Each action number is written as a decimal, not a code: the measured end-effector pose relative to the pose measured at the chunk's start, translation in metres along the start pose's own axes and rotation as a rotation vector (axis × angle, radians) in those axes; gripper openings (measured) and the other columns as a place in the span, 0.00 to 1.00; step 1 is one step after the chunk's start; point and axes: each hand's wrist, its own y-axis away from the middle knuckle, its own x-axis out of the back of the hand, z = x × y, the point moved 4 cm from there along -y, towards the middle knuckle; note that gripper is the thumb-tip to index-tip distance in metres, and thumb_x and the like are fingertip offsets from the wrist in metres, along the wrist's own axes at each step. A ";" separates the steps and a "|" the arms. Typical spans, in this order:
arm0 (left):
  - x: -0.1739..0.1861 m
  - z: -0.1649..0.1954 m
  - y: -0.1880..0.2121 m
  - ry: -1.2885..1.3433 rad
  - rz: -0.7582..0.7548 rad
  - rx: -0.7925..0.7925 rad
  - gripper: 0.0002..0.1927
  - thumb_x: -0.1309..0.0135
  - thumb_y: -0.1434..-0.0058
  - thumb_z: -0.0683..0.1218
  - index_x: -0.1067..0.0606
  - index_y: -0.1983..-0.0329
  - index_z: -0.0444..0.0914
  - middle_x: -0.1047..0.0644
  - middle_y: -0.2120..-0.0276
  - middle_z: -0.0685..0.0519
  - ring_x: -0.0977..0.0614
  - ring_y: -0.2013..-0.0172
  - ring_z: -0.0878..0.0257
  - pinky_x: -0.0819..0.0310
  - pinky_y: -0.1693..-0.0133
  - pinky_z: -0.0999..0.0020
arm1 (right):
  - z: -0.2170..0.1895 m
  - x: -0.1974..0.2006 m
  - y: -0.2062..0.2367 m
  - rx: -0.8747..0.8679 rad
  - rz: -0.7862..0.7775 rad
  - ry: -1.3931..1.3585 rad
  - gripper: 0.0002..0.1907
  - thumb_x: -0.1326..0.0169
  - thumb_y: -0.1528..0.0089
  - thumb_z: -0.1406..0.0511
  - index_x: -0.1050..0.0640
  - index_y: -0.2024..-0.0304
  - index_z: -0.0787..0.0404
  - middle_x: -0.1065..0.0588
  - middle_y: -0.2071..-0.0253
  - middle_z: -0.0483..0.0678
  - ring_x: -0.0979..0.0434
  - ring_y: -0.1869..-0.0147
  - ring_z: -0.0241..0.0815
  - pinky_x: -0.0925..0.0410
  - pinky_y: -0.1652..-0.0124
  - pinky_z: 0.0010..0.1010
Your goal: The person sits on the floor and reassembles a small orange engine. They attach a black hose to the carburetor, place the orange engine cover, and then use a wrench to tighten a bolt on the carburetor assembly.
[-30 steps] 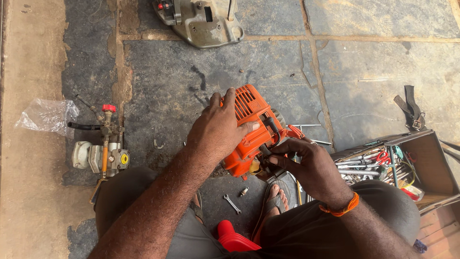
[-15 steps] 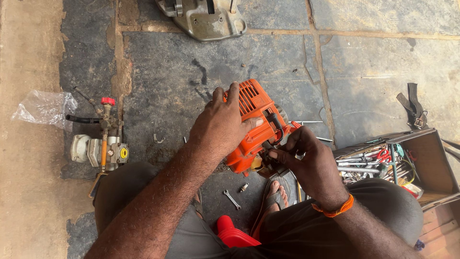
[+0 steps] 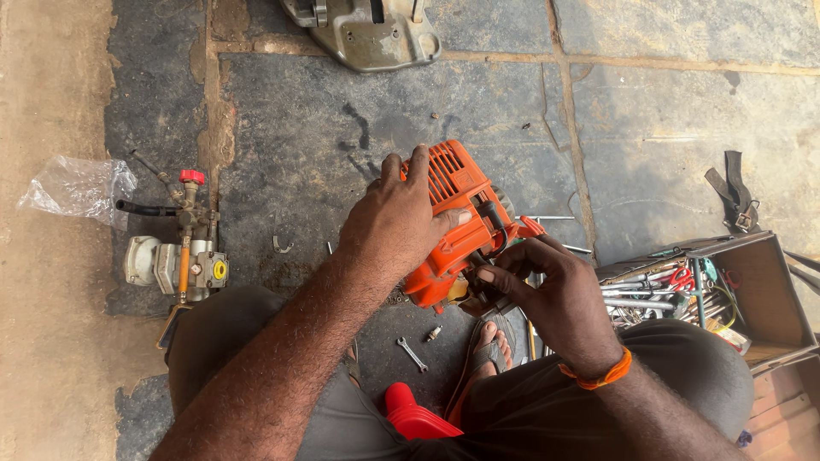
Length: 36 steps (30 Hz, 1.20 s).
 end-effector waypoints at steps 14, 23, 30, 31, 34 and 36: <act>-0.001 -0.002 -0.002 0.017 -0.004 -0.009 0.54 0.46 0.37 0.68 0.58 0.24 0.35 0.47 0.33 0.25 0.30 0.38 0.32 0.18 0.52 0.48 | 0.018 -0.004 -0.002 -0.141 -0.100 0.057 0.17 0.37 0.42 0.56 0.15 0.59 0.62 0.18 0.63 0.47 0.16 0.61 0.38 0.26 0.60 0.33; 0.001 -0.001 -0.001 0.056 -0.006 -0.001 0.54 0.44 0.39 0.66 0.57 0.25 0.35 0.41 0.38 0.28 0.22 0.45 0.37 0.14 0.56 0.54 | 0.029 -0.013 -0.002 -0.267 -0.179 -0.112 0.19 0.41 0.39 0.55 0.15 0.56 0.64 0.15 0.64 0.48 0.14 0.59 0.37 0.24 0.58 0.31; 0.006 -0.002 -0.003 0.017 -0.017 -0.010 0.51 0.43 0.39 0.65 0.52 0.27 0.34 0.38 0.42 0.30 0.18 0.50 0.38 0.12 0.62 0.59 | 0.031 -0.026 0.001 -0.421 -0.197 -0.456 0.20 0.43 0.38 0.57 0.17 0.55 0.68 0.15 0.67 0.51 0.13 0.62 0.41 0.23 0.59 0.32; 0.006 -0.003 -0.004 0.019 -0.019 -0.013 0.50 0.43 0.39 0.65 0.51 0.28 0.34 0.37 0.43 0.31 0.17 0.51 0.39 0.12 0.62 0.59 | 0.033 -0.027 0.001 -0.430 -0.195 -0.484 0.19 0.43 0.38 0.58 0.17 0.56 0.68 0.15 0.67 0.52 0.13 0.63 0.41 0.24 0.60 0.32; 0.007 -0.003 -0.007 0.002 0.034 -0.044 0.51 0.42 0.39 0.66 0.53 0.28 0.33 0.40 0.42 0.28 0.19 0.51 0.37 0.13 0.63 0.57 | 0.038 -0.031 -0.003 -0.430 -0.176 -0.518 0.19 0.41 0.38 0.58 0.17 0.57 0.69 0.16 0.69 0.52 0.15 0.65 0.41 0.26 0.62 0.32; 0.005 -0.003 -0.008 0.006 0.002 -0.026 0.50 0.43 0.39 0.66 0.51 0.29 0.33 0.39 0.41 0.30 0.18 0.51 0.38 0.12 0.62 0.58 | 0.042 -0.032 -0.004 -0.420 -0.145 -0.468 0.18 0.40 0.38 0.58 0.17 0.58 0.69 0.17 0.71 0.52 0.19 0.67 0.39 0.28 0.65 0.32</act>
